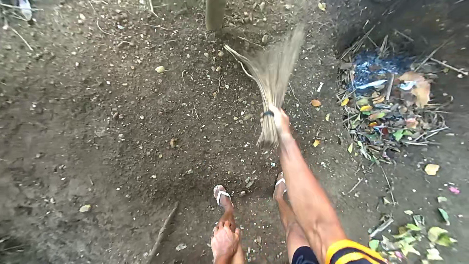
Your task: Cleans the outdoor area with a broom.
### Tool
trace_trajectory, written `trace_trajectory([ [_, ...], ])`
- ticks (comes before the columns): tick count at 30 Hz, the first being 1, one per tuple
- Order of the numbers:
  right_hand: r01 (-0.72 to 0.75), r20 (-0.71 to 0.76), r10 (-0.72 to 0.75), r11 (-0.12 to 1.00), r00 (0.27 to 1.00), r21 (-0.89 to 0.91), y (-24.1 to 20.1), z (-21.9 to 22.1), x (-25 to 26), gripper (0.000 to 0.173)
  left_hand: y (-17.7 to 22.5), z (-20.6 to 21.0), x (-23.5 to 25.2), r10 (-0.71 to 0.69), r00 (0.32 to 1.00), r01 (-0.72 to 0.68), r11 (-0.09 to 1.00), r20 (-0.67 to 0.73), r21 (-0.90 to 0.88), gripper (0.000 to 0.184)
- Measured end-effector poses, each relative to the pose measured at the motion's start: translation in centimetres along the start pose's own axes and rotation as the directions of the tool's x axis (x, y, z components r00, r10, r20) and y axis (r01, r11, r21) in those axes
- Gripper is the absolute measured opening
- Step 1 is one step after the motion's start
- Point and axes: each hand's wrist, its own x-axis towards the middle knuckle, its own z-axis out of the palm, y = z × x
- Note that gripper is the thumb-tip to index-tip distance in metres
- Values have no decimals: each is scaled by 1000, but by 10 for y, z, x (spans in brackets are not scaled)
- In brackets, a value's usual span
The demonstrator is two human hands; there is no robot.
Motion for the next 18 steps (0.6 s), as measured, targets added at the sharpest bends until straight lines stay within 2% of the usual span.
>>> trace_trajectory([
  [1,74,-70,-76,997,995,-26,15,-14,-24,45,4,0,1,-5,1000,5,1000,-9,-1,59],
  [3,160,-115,-161,987,980,-17,52,-47,-66,47,10,-3,2,-8,1000,8,1000,-29,2,59],
  [6,47,-20,-47,999,999,-17,75,-92,-101,38,26,-7,5,-7,998,8,1000,-59,12,58],
  [9,-148,41,158,972,987,-181,54,-116,-63,36,40,-8,1,1,997,3,999,-81,44,57],
  [11,-210,11,224,928,974,-307,30,-145,1,41,51,-6,3,21,996,-14,997,-89,79,57],
  [13,-273,-93,257,882,962,-383,7,-196,49,45,54,0,1,31,996,-23,994,-85,103,57],
  [15,-295,-263,195,857,945,-423,-8,-263,65,47,53,2,1,27,995,-17,994,-94,107,56],
  [18,-262,-437,3,804,900,-534,-18,-345,39,50,50,7,0,14,995,-5,996,-101,92,55],
])
